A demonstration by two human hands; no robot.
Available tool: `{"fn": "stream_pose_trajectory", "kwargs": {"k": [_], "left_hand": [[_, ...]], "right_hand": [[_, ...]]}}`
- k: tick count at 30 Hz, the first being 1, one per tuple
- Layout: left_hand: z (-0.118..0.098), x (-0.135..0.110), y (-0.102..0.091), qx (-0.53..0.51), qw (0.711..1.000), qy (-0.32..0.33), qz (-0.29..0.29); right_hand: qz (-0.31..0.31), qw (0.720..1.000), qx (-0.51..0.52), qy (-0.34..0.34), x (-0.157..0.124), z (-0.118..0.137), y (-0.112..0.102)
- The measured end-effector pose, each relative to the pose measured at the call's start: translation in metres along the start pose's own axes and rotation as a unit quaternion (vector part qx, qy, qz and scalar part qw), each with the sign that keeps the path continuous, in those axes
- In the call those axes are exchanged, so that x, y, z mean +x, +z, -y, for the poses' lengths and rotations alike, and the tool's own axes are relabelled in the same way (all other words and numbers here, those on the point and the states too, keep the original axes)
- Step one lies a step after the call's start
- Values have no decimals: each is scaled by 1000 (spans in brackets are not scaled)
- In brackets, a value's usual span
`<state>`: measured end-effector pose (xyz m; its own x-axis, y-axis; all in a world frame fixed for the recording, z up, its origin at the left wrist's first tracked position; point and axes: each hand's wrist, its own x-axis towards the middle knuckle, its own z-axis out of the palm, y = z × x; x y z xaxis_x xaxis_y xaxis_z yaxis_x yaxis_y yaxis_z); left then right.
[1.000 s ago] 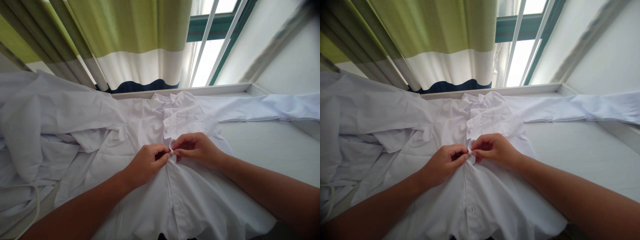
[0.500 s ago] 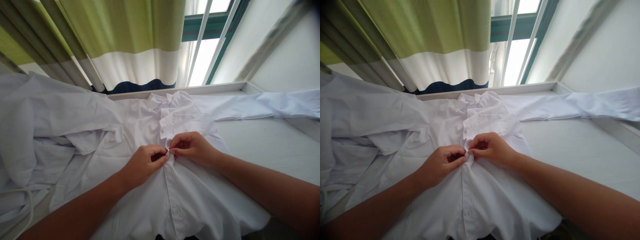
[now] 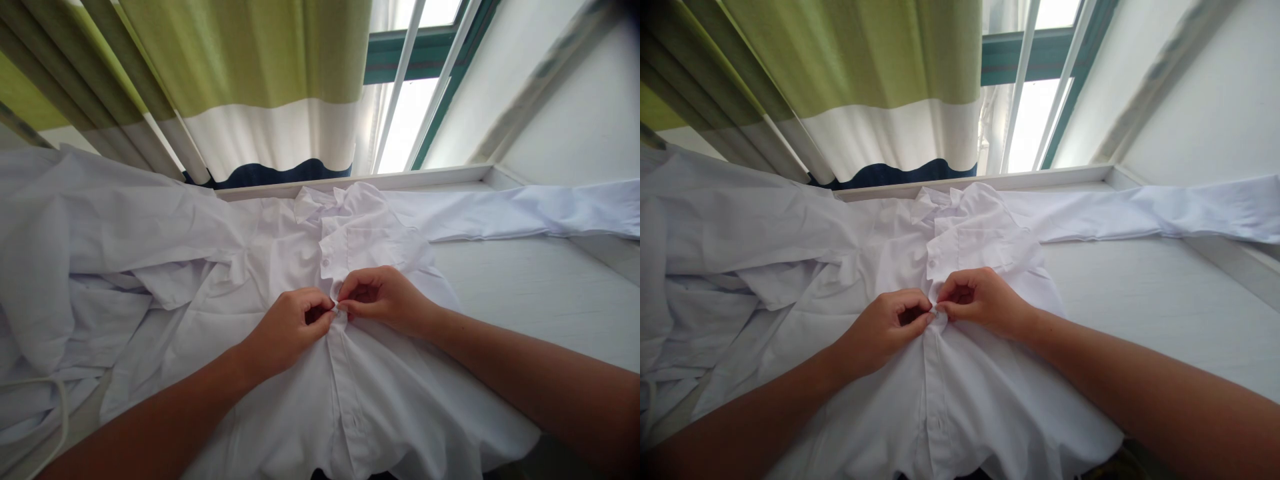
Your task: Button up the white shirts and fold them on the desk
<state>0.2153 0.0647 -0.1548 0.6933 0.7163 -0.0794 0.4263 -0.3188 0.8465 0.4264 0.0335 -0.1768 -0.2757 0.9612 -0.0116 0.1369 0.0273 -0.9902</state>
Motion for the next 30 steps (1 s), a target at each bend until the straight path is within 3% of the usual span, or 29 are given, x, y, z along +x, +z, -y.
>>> {"fn": "stream_pose_trajectory", "kwargs": {"k": [13,23,30], "left_hand": [[-5,0,2,48,999,-1,-9],[1,0,5,-88,994,-49,-40],[1,1,3,-78,996,-38,-34]], "right_hand": [[-22,998,-59,-12,-3,3,4],[-42,994,-96,-27,-3,4,3],[-44,993,-102,-26,-3,5,5]]}}
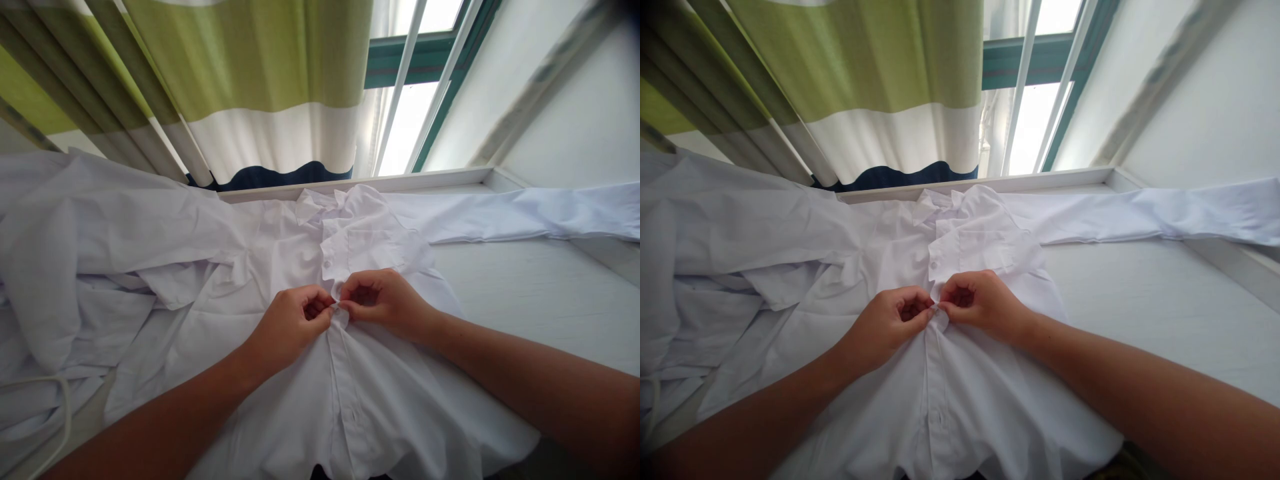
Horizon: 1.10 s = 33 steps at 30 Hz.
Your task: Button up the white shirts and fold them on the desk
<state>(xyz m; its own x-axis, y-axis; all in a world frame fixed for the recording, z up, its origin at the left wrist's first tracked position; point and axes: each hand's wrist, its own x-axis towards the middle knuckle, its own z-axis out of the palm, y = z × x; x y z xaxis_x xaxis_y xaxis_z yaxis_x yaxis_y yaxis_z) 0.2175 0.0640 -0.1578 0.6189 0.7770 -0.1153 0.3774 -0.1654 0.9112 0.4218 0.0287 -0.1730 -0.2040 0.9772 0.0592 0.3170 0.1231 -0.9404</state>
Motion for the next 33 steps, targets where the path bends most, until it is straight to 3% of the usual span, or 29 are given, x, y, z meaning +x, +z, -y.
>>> {"fn": "stream_pose_trajectory", "kwargs": {"k": [9,21,33], "left_hand": [[-5,0,-1,68,997,14,32],[6,3,-4,-9,999,8,44],[4,2,-2,-14,999,9,39]], "right_hand": [[11,1000,-6,-3,0,0,1],[46,992,118,27,3,-6,-1],[68,990,125,16,3,-7,-2]]}}
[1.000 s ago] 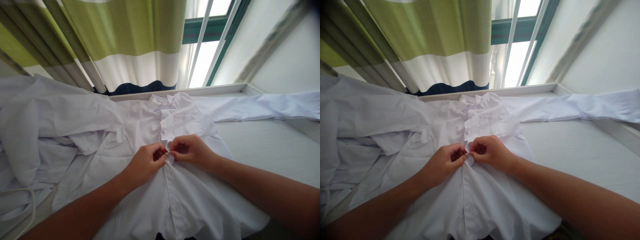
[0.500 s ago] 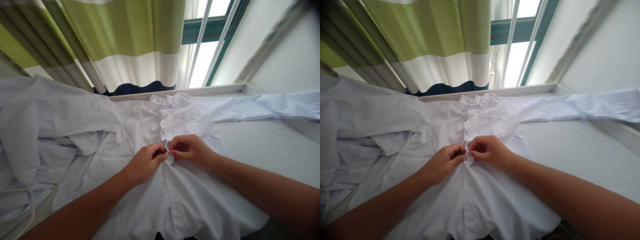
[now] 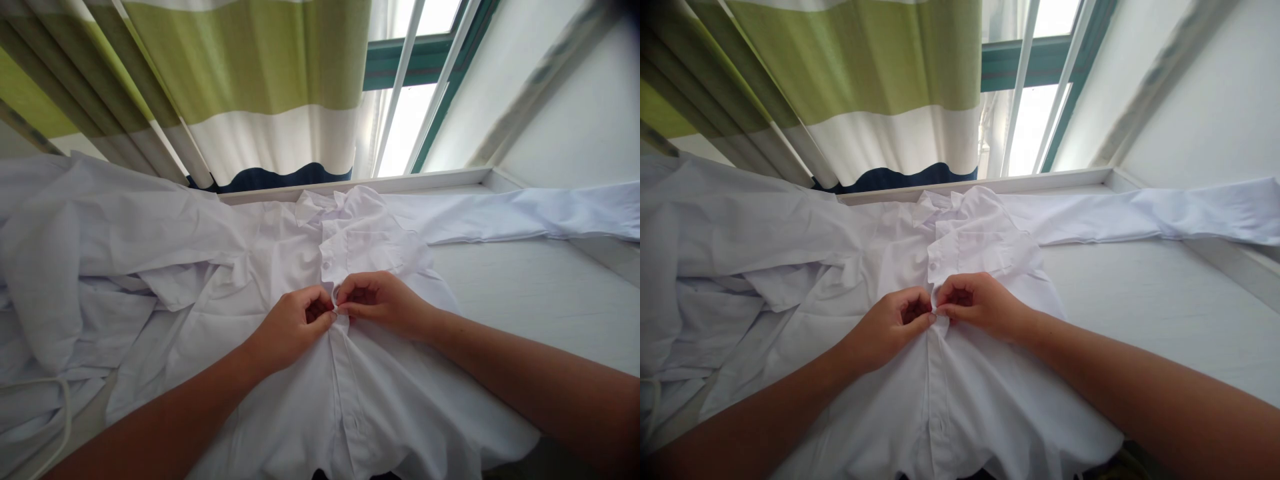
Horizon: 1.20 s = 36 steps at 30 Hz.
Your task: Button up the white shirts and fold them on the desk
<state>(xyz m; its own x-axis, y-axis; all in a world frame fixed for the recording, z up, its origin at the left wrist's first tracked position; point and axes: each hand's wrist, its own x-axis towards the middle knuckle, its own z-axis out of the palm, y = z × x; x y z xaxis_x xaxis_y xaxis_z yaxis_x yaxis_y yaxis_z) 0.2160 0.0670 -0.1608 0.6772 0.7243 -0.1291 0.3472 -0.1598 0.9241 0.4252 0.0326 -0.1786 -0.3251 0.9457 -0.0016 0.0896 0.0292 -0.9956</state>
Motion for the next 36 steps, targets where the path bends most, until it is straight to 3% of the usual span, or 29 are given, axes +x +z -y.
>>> {"fn": "stream_pose_trajectory", "kwargs": {"k": [13,28,32,36], "left_hand": [[-1,2,-3,4,1000,-18,6],[-2,3,-6,104,994,11,-34],[-22,-8,-9,205,977,21,-46],[-59,-50,-6,321,945,31,-60]], "right_hand": [[-20,1000,8,14,1,4,2],[-52,996,-70,-26,7,-1,-2],[-43,993,-95,-58,10,-3,-4],[-23,983,-150,-102,9,1,-7]]}}
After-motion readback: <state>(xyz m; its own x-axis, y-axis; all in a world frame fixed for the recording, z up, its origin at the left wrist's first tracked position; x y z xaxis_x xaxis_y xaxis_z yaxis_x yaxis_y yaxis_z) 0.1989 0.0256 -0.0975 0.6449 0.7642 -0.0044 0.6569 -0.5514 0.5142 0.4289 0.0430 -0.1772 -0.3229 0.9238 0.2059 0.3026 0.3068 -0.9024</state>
